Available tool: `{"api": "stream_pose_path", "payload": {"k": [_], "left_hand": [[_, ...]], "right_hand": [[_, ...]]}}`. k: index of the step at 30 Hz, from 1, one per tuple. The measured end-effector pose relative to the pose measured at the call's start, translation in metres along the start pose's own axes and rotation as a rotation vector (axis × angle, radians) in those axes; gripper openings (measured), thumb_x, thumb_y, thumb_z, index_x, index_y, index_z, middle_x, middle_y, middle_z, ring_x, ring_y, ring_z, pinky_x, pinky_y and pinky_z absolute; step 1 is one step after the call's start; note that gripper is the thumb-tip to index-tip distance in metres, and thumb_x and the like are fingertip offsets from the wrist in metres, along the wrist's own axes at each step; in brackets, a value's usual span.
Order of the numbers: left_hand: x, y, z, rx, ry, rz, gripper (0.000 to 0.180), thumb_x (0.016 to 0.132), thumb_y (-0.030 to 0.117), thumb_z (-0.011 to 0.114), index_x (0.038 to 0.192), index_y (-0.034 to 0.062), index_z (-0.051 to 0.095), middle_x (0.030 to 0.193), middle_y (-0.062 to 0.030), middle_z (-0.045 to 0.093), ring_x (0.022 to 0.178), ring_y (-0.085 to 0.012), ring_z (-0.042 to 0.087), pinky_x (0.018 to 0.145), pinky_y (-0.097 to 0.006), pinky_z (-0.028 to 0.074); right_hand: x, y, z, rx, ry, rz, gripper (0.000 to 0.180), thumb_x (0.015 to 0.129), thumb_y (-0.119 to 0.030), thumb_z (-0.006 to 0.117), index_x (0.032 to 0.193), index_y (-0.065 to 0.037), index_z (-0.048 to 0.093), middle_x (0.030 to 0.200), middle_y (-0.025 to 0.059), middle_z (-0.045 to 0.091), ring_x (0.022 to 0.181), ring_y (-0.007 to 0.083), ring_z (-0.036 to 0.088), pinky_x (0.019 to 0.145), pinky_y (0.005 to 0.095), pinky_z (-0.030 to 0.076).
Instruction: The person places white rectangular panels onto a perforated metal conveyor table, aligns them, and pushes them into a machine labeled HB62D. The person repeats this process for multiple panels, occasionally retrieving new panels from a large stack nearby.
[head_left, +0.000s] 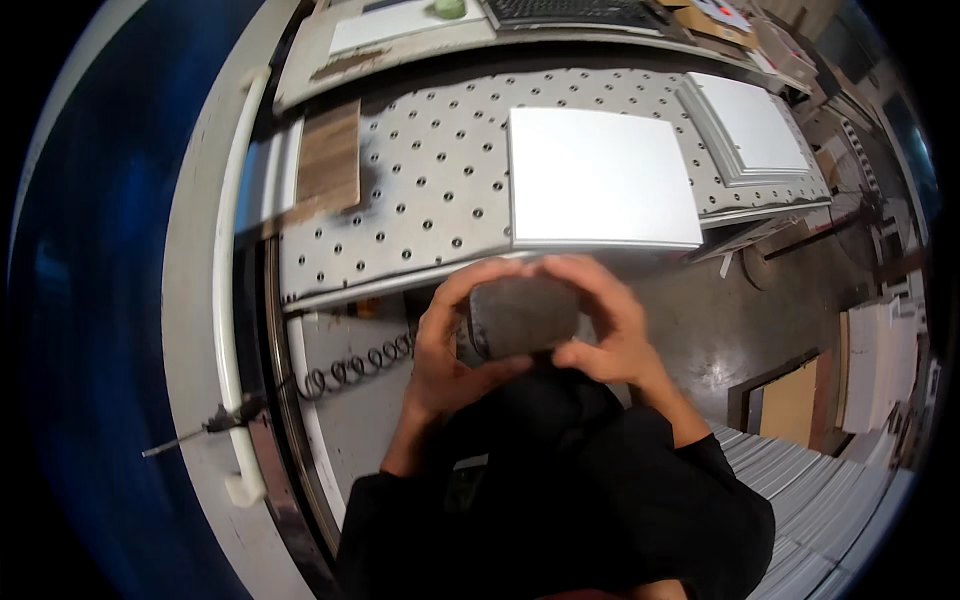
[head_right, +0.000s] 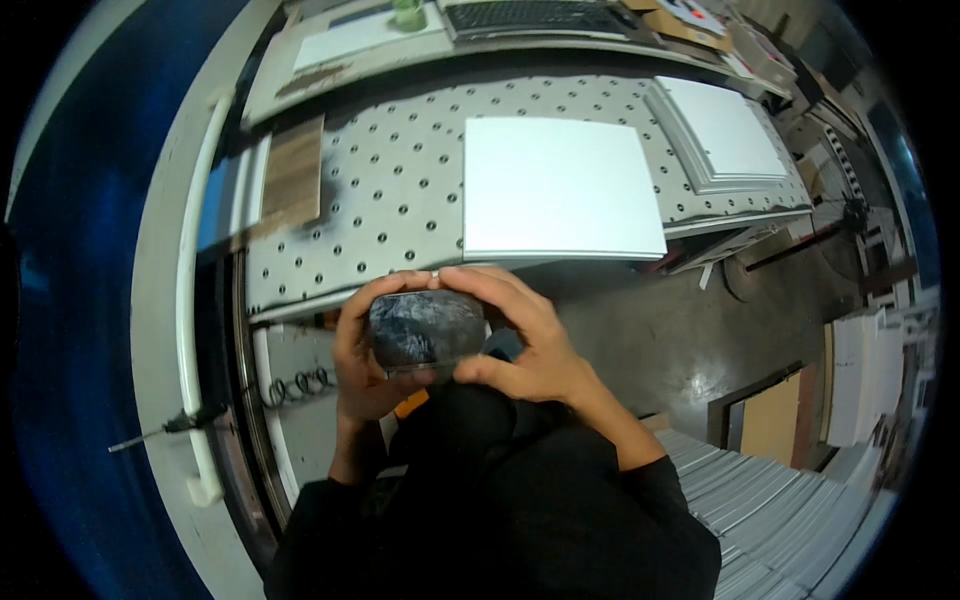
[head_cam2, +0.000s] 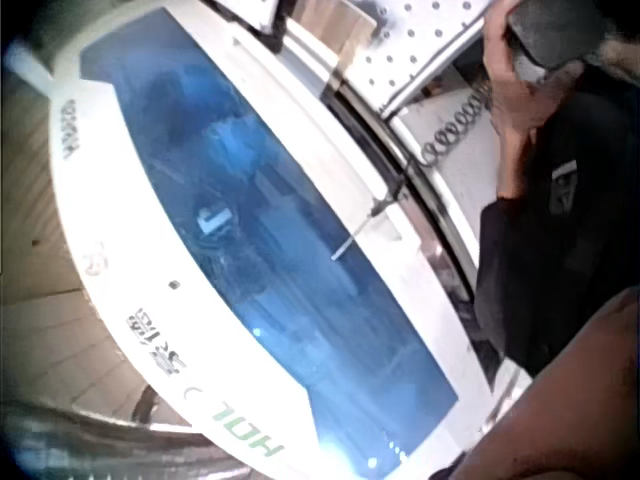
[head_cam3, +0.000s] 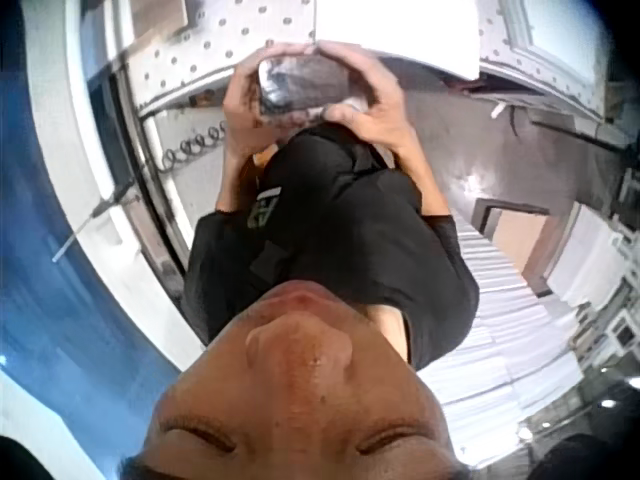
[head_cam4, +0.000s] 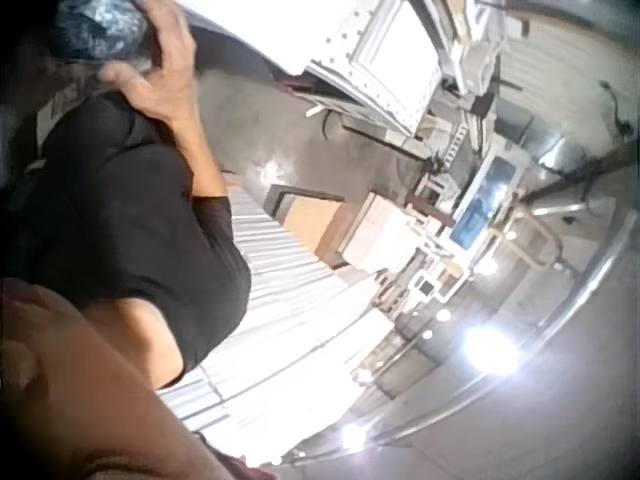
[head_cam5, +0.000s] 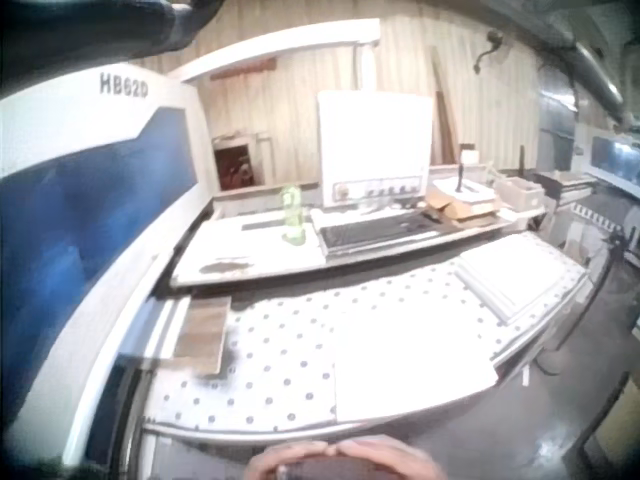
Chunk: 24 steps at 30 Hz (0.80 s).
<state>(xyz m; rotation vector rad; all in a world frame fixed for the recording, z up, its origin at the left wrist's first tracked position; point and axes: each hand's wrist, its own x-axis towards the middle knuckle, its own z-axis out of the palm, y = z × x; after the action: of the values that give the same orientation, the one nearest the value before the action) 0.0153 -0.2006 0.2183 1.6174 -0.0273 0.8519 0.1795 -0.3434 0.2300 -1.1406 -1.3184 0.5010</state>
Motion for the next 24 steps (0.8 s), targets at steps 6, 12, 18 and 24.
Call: {"api": "stream_pose_path", "payload": {"k": [6,12,18,24], "left_hand": [[0.004,0.048,0.032,-0.132,0.141,0.301,0.053,0.079,0.017,0.086,0.123,0.009,0.059,0.124,-0.0189,0.066,0.11,-0.0297,0.068,0.093,-0.04,0.057],[0.01,0.075,0.067,-0.211,0.43,0.24,0.042,0.079,0.013,0.086,0.111,0.0129,0.058,0.112,-0.0162,0.069,0.096,-0.0268,0.072,0.083,-0.035,0.061],[0.01,0.082,0.058,-0.389,0.372,0.171,0.046,0.078,0.002,0.084,0.113,0.0083,0.055,0.118,-0.0206,0.064,0.102,-0.0275,0.069,0.081,-0.038,0.061],[0.007,0.09,0.067,-0.464,0.405,0.151,0.045,0.079,0.001,0.082,0.113,0.0067,0.055,0.119,-0.0214,0.063,0.102,-0.0286,0.068,0.081,-0.04,0.06]], "right_hand": [[0.006,-0.075,0.045,0.306,0.331,-0.227,0.047,0.082,-0.021,0.083,0.116,0.0,0.058,0.113,0.0266,0.063,0.102,0.0317,0.067,0.091,0.0425,0.055],[0.008,-0.097,0.074,0.556,0.581,-0.151,0.024,0.086,-0.003,0.075,0.102,-0.002,0.057,0.106,0.0237,0.058,0.093,0.0268,0.063,0.09,0.0401,0.053],[0.005,-0.085,0.081,0.535,0.606,-0.212,0.04,0.078,-0.004,0.083,0.109,-0.009,0.058,0.107,0.0178,0.054,0.095,0.0251,0.059,0.086,0.0352,0.054],[0.009,-0.084,0.087,0.527,0.605,-0.207,0.054,0.072,-0.005,0.09,0.115,-0.015,0.058,0.109,0.0127,0.05,0.097,0.0234,0.056,0.084,0.0317,0.054]]}}
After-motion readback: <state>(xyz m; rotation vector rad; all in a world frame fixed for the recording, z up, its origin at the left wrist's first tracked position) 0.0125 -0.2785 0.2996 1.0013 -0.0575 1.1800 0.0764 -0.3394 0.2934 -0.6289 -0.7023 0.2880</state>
